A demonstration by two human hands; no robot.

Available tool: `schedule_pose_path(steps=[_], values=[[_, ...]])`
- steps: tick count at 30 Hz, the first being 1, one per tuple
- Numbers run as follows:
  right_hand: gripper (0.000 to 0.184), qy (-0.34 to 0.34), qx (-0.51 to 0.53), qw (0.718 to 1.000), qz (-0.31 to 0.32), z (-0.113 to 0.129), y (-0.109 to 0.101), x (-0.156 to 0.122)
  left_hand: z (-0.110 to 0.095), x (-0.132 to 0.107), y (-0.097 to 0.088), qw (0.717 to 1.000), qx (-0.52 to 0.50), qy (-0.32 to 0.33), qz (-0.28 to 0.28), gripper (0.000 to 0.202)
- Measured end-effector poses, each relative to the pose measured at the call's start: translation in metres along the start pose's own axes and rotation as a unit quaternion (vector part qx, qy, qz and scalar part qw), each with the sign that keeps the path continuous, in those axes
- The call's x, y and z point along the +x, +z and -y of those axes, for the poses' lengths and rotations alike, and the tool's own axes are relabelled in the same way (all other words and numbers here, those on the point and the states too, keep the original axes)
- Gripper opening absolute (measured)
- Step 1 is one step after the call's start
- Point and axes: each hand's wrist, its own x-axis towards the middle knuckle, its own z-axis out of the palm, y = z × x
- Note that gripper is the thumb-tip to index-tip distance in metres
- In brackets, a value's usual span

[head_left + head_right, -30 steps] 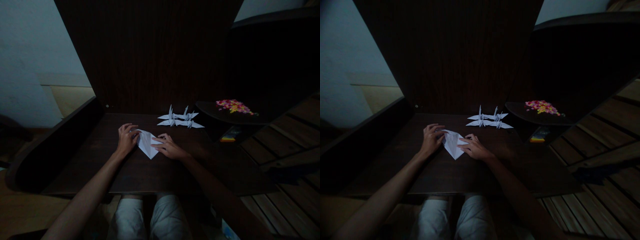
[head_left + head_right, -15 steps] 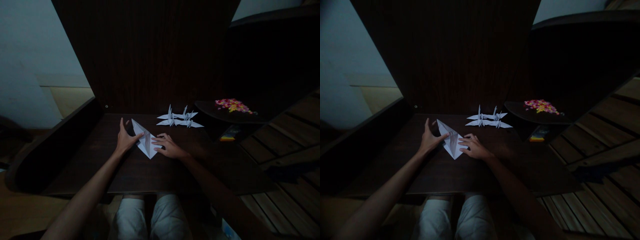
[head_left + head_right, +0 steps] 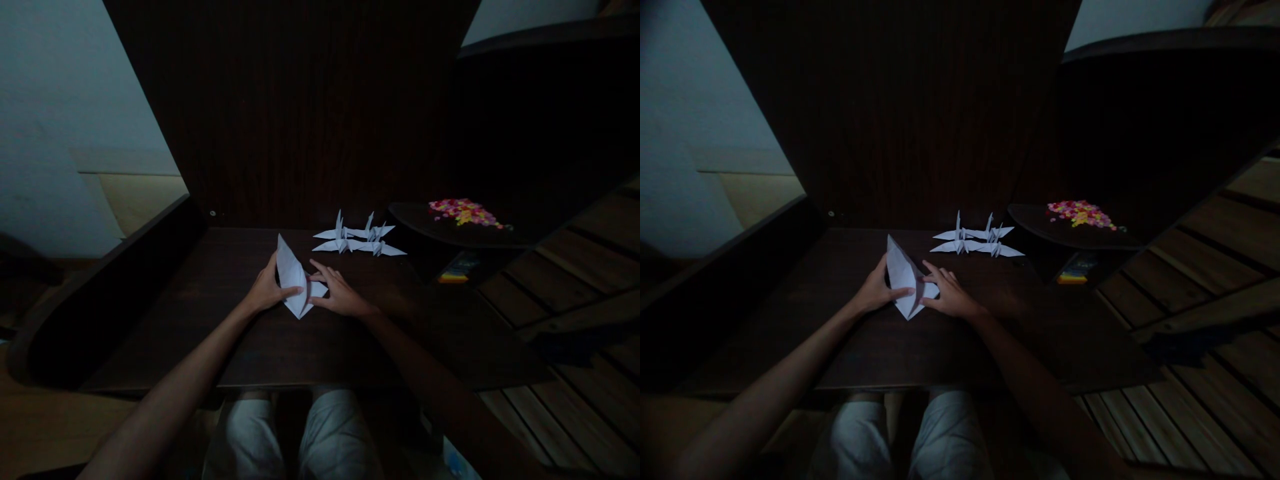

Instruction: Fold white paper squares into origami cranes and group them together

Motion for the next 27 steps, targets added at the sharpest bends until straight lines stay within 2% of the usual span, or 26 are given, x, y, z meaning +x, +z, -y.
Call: schedule_pose_path(steps=[5, 9, 14, 21, 24, 27], values=[[0.096, 0.005, 0.018, 1.0, -0.005, 0.003, -0.003, -0.001, 0.001, 0.0, 0.004, 1.0, -0.013, 0.016, 0.003, 0.081], [0.094, 0.011, 0.034, 0.999, -0.002, 0.005, -0.006, -0.003, -0.003, 0.0, 0.008, 1.0, -0.016, 0.025, 0.006, 0.084], [0.071, 0.042, 0.082, 0.995, -0.048, 0.002, -0.003, -0.001, -0.006, -0.001, 0.013, 0.999, 0.004, 0.049, 0.023, 0.084], [0.049, 0.085, 0.053, 0.987, -0.126, 0.003, 0.0, 0.003, -0.014, -0.003, 0.012, 0.996, 0.03, 0.062, 0.048, 0.081], [0.036, 0.092, 0.025, 0.987, -0.129, 0.006, -0.002, 0.003, -0.019, -0.004, 0.012, 0.997, 0.018, 0.05, 0.049, 0.083], [0.032, 0.098, 0.005, 0.987, -0.127, 0.008, -0.001, 0.004, -0.021, -0.003, 0.013, 0.999, 0.016, 0.032, 0.02, 0.083]])
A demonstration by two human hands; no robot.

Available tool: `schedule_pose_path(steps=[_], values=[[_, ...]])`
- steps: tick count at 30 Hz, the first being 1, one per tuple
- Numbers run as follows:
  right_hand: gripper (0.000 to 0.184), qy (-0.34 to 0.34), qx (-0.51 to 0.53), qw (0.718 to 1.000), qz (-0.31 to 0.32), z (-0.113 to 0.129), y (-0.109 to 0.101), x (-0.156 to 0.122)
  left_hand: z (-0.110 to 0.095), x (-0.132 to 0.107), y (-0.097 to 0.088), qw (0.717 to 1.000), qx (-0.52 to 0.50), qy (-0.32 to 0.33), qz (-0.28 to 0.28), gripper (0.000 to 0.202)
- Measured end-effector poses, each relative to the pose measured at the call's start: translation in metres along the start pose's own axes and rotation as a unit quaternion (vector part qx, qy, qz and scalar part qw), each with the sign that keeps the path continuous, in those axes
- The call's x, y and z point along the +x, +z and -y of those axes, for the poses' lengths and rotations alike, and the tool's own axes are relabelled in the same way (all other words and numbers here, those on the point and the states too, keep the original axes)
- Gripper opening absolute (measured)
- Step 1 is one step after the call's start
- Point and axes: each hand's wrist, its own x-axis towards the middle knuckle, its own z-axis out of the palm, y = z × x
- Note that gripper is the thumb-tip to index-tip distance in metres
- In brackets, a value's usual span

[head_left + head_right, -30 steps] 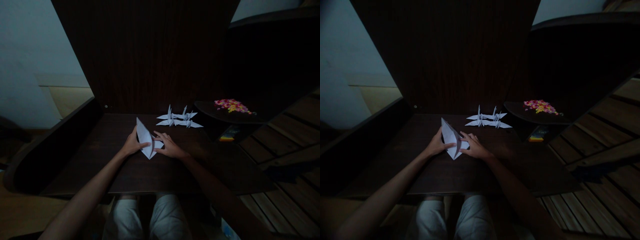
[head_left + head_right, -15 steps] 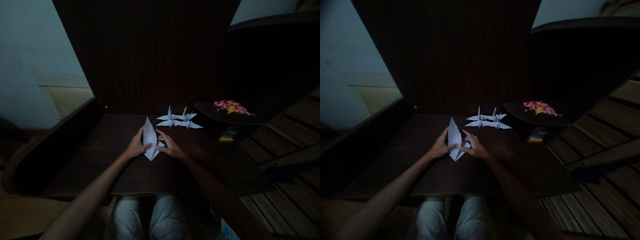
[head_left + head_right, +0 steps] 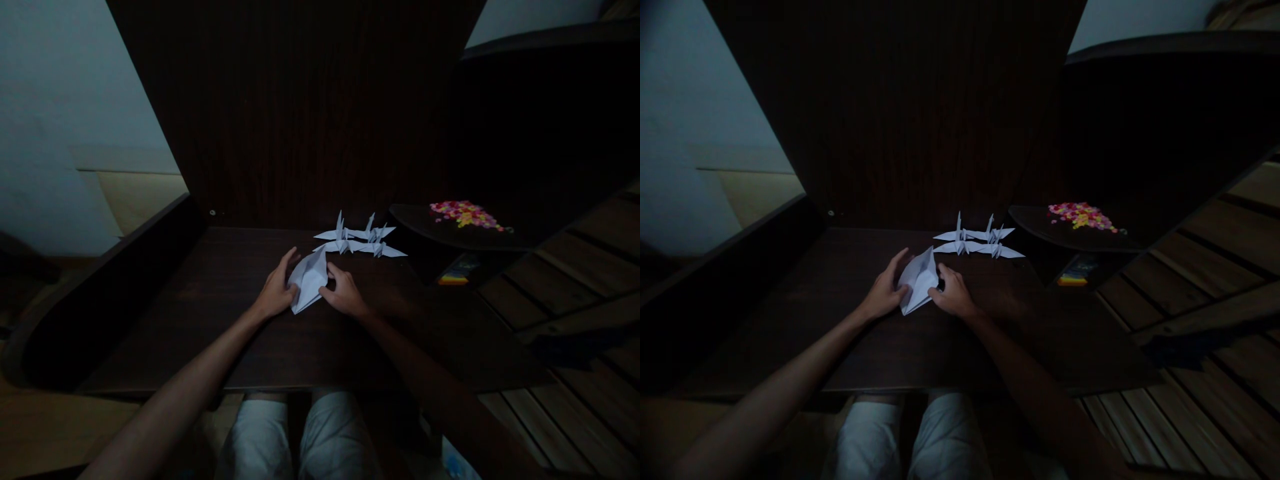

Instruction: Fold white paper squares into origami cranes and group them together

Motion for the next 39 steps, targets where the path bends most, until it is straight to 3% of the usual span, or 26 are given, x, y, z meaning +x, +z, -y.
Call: schedule_pose_path(steps=[4, 8, 13, 23, 26, 30, 39], values=[[0.038, -0.011, -0.003, 1.0, -0.012, 0.001, 0.006, -0.001, -0.001, 0.002, 0.001, 0.997, 0.027, -0.043, -0.064, 0.076], [0.037, -0.052, -0.006, 0.998, 0.02, 0.005, 0.008, -0.005, -0.004, 0.003, 0.001, 0.989, 0.076, -0.068, -0.105, 0.07], [0.043, -0.102, -0.002, 0.993, 0.053, 0.012, 0.008, -0.009, -0.004, 0.001, -0.001, 0.972, 0.132, -0.131, -0.144, 0.077], [0.045, -0.12, 0.016, 0.989, 0.081, 0.013, 0.009, -0.012, 0.0, 0.0, -0.002, 0.96, 0.145, -0.124, -0.207, 0.093], [0.044, -0.125, 0.015, 0.989, 0.078, 0.013, 0.009, -0.012, 0.002, 0.001, -0.004, 0.968, 0.126, -0.108, -0.191, 0.092], [0.041, -0.124, -0.015, 0.99, 0.067, 0.011, 0.005, -0.011, 0.009, 0.002, -0.01, 0.982, 0.09, -0.088, -0.144, 0.073], [0.037, -0.11, -0.096, 0.988, 0.054, 0.001, -0.008, -0.006, 0.018, 0.0, -0.026, 0.998, 0.055, 0.019, 0.016, 0.053]])
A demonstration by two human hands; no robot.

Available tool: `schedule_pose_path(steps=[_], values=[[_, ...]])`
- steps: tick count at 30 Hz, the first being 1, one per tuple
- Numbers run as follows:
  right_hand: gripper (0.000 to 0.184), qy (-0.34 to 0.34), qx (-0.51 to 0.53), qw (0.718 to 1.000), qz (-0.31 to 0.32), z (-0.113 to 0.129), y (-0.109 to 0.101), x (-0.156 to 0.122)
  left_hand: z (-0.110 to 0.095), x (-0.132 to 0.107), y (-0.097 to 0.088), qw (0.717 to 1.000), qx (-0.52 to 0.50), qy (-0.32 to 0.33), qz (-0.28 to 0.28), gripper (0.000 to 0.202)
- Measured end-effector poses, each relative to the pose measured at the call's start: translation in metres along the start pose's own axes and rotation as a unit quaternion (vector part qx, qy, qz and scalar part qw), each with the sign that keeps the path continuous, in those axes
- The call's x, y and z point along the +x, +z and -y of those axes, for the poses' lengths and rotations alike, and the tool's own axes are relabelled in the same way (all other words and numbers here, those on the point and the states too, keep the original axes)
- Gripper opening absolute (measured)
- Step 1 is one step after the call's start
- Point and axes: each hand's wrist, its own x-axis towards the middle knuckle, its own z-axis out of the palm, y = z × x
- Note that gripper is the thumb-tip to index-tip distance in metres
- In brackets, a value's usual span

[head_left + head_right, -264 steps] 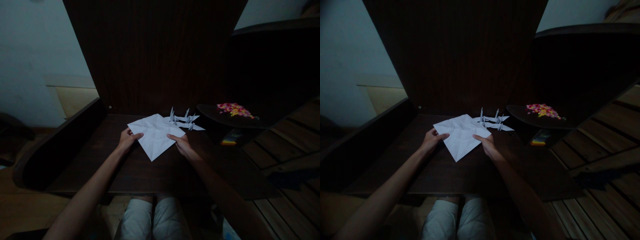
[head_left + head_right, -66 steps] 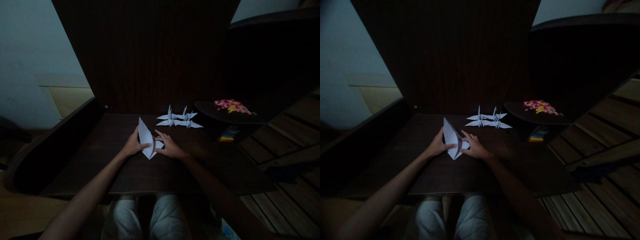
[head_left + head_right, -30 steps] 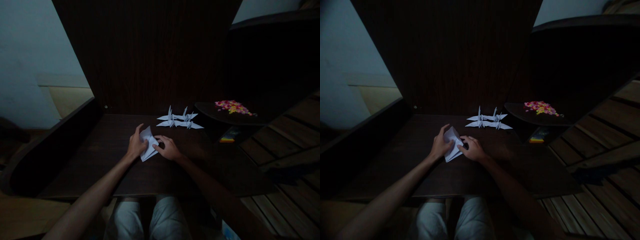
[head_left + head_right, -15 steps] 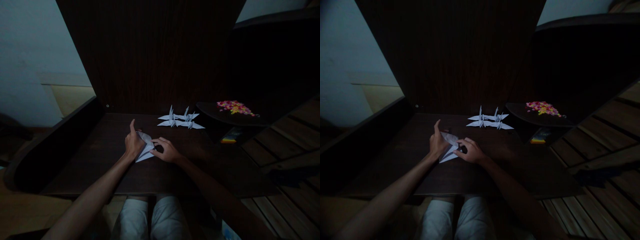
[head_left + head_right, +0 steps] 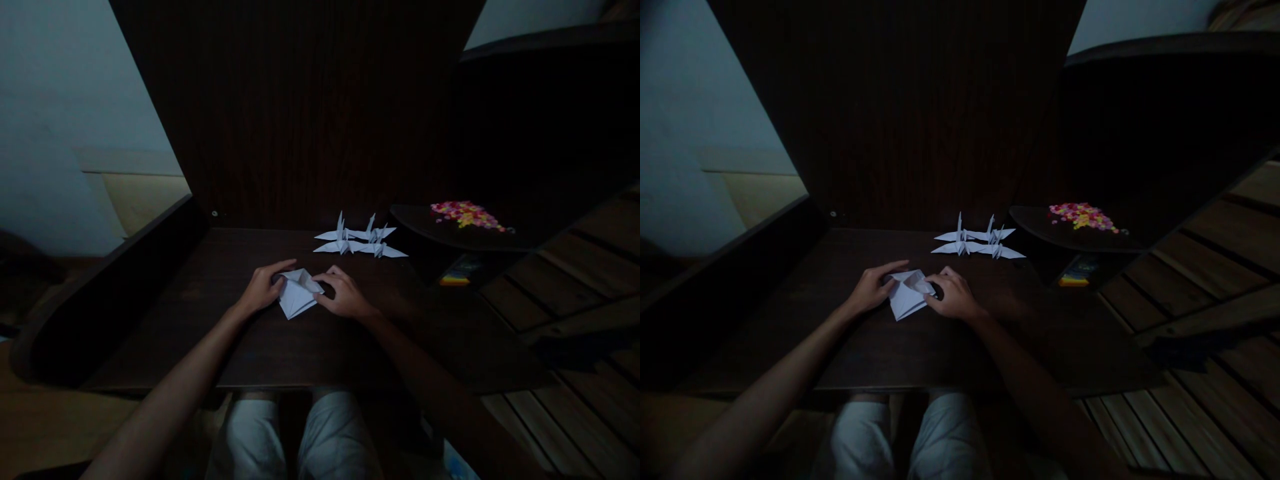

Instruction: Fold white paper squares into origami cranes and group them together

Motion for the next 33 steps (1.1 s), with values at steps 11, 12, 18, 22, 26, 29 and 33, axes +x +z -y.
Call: schedule_pose_path(steps=[11, 12, 18, 22, 26, 29, 33], values=[[0.025, -0.037, -0.008, 0.999, 0.008, -0.011, -0.004, 0.002, 0.01, 0.001, -0.007, 0.993, 0.044, 0.029, 0.109, 0.047], [0.024, -0.039, -0.009, 0.999, 0.01, -0.012, -0.004, 0.002, 0.009, 0.0, -0.008, 0.991, 0.053, 0.027, 0.122, 0.044], [0.015, -0.031, -0.023, 0.999, -0.006, -0.014, 0.003, 0.003, 0.005, -0.001, -0.01, 0.985, 0.084, 0.039, 0.146, 0.031], [0.032, -0.044, -0.021, 0.999, 0.008, -0.013, 0.007, 0.004, 0.004, -0.002, 0.002, 0.984, 0.138, 0.043, 0.1, 0.036], [0.051, -0.059, -0.02, 0.996, 0.057, -0.014, 0.008, 0.003, 0.003, -0.005, 0.011, 0.974, 0.157, 0.104, 0.126, 0.047], [0.054, -0.066, -0.037, 0.993, 0.094, -0.015, 0.009, 0.002, 0.004, -0.006, 0.014, 0.966, 0.151, 0.125, 0.166, 0.047], [0.051, -0.069, -0.068, 0.987, 0.124, -0.017, 0.01, 0.001, 0.005, -0.007, 0.015, 0.959, 0.168, 0.108, 0.201, 0.05]])
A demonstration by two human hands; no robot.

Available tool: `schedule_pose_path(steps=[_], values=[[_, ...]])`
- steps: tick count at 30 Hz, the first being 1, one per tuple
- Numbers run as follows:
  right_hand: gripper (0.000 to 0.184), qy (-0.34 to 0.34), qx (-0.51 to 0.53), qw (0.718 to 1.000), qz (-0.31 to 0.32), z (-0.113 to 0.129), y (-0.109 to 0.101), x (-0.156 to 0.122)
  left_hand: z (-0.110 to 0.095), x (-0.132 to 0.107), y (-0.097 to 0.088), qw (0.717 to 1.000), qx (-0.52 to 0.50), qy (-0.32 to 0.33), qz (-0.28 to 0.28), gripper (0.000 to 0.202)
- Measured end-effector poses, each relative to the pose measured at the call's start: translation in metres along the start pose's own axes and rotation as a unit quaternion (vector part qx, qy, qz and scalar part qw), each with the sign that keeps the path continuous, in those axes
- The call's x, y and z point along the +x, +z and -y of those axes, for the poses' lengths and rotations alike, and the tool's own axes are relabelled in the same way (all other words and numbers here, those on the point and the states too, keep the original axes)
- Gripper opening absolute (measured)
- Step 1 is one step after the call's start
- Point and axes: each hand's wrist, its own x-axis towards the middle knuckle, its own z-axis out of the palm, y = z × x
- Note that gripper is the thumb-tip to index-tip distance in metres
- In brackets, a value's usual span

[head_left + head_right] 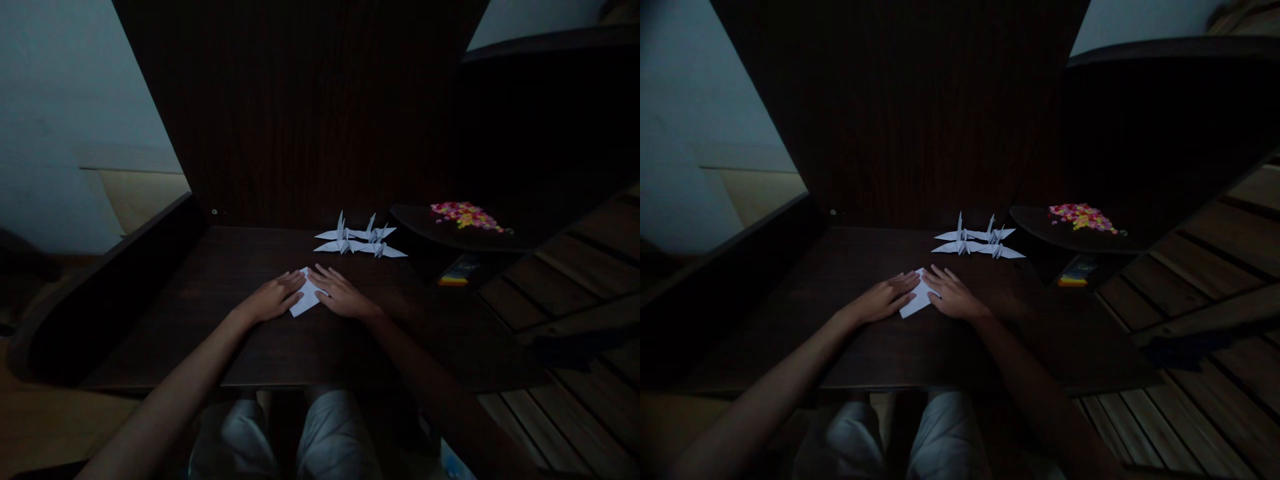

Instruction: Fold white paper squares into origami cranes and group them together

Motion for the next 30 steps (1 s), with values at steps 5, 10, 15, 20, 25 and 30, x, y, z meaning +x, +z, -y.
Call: schedule_pose_path(steps=[5, 10, 15, 20, 25, 30], values=[[0.049, -0.005, -0.018, 1.0, 0.016, -0.007, 0.0, -0.003, 0.0, -0.002, -0.005, 0.999, 0.017, -0.011, 0.049, 0.063], [0.051, 0.008, -0.015, 0.999, 0.033, -0.011, -0.003, -0.005, 0.0, -0.006, -0.011, 0.997, 0.022, 0.002, 0.077, 0.07], [0.052, 0.035, -0.006, 0.999, 0.006, -0.008, -0.008, -0.007, 0.0, -0.009, -0.012, 0.998, 0.026, -0.026, 0.058, 0.081], [0.034, 0.043, -0.005, 0.996, -0.074, -0.004, -0.014, -0.005, 0.001, -0.007, -0.01, 0.994, 0.026, -0.106, -0.004, 0.092], [0.033, 0.003, 0.025, 0.995, -0.096, -0.001, -0.013, -0.004, 0.002, -0.006, -0.011, 0.989, 0.018, -0.142, -0.031, 0.089], [0.042, -0.01, 0.045, 0.998, -0.036, 0.002, -0.008, -0.005, 0.001, -0.005, -0.012, 0.987, 0.01, -0.152, -0.058, 0.079]])
